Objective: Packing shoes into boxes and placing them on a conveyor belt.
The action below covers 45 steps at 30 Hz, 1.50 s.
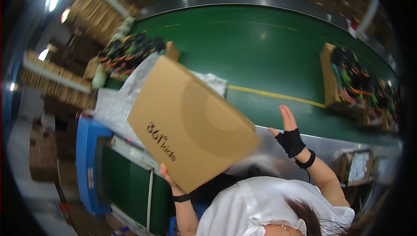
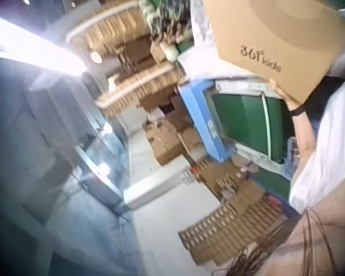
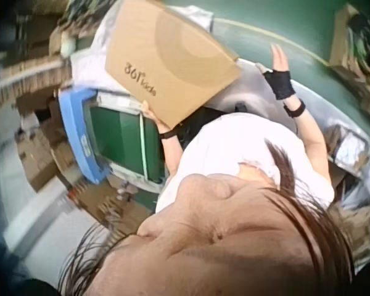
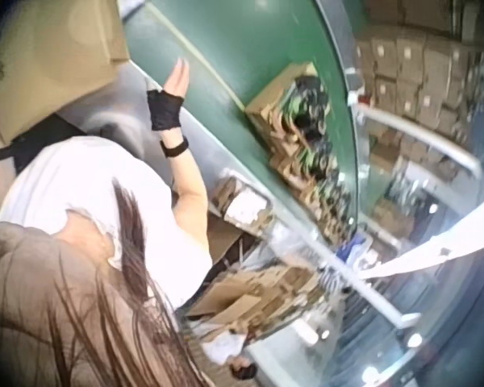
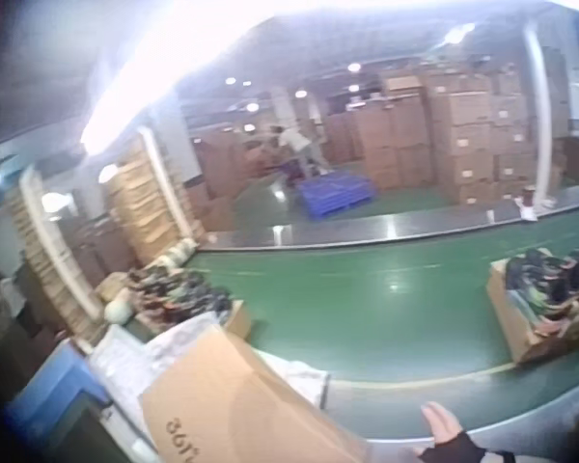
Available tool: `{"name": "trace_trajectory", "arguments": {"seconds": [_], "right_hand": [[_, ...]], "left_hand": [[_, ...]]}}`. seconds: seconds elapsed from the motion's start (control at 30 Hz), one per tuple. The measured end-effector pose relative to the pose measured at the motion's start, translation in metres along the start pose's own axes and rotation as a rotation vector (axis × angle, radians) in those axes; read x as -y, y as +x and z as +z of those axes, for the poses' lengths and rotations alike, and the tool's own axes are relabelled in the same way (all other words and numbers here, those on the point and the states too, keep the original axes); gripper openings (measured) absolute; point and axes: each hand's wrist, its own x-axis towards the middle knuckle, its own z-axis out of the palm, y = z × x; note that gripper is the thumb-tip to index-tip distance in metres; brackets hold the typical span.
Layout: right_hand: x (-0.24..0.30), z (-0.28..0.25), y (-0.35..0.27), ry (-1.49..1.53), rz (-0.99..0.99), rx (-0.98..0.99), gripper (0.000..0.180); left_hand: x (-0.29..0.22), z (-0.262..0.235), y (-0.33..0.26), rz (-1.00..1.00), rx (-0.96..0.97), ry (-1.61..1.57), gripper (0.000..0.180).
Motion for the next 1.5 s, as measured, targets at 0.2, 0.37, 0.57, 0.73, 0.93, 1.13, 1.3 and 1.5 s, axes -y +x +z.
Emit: {"name": "trace_trajectory", "arguments": {"seconds": [0.2,0.37,0.57,0.73,0.93,1.13,1.3,1.5], "right_hand": [[0.073,0.121,0.035,-0.081,-0.411,0.345,0.091],[0.106,0.205,0.039,-0.388,-0.548,0.507,0.080],[0.043,0.225,0.029,-0.454,-0.373,0.587,0.040],[0.062,0.132,0.031,-0.531,-0.208,0.460,0.036],[0.024,0.051,-0.032,-0.617,-0.158,0.069,0.041],[0.013,0.017,-0.053,-0.707,0.078,-0.077,0.036],[0.018,-0.001,-0.051,-0.684,0.096,-0.302,0.035],[0.015,-0.007,-0.029,-0.677,-0.079,-0.455,0.025]], "left_hand": [[-0.073,-0.091,-0.083,0.338,-0.130,-0.226,0.064],[-0.111,-0.154,-0.091,0.228,-0.923,-0.523,0.091],[-0.118,0.059,-0.026,0.491,0.364,0.365,0.030],[-0.140,0.200,-0.049,0.540,1.141,-0.188,0.029],[-0.104,0.256,-0.031,0.310,1.519,-0.582,0.022],[-0.053,0.302,-0.044,0.050,1.785,-0.873,0.020],[-0.025,0.293,-0.108,-0.276,1.985,-0.986,0.031],[0.027,0.275,-0.052,-0.729,2.188,-0.076,0.024]]}}
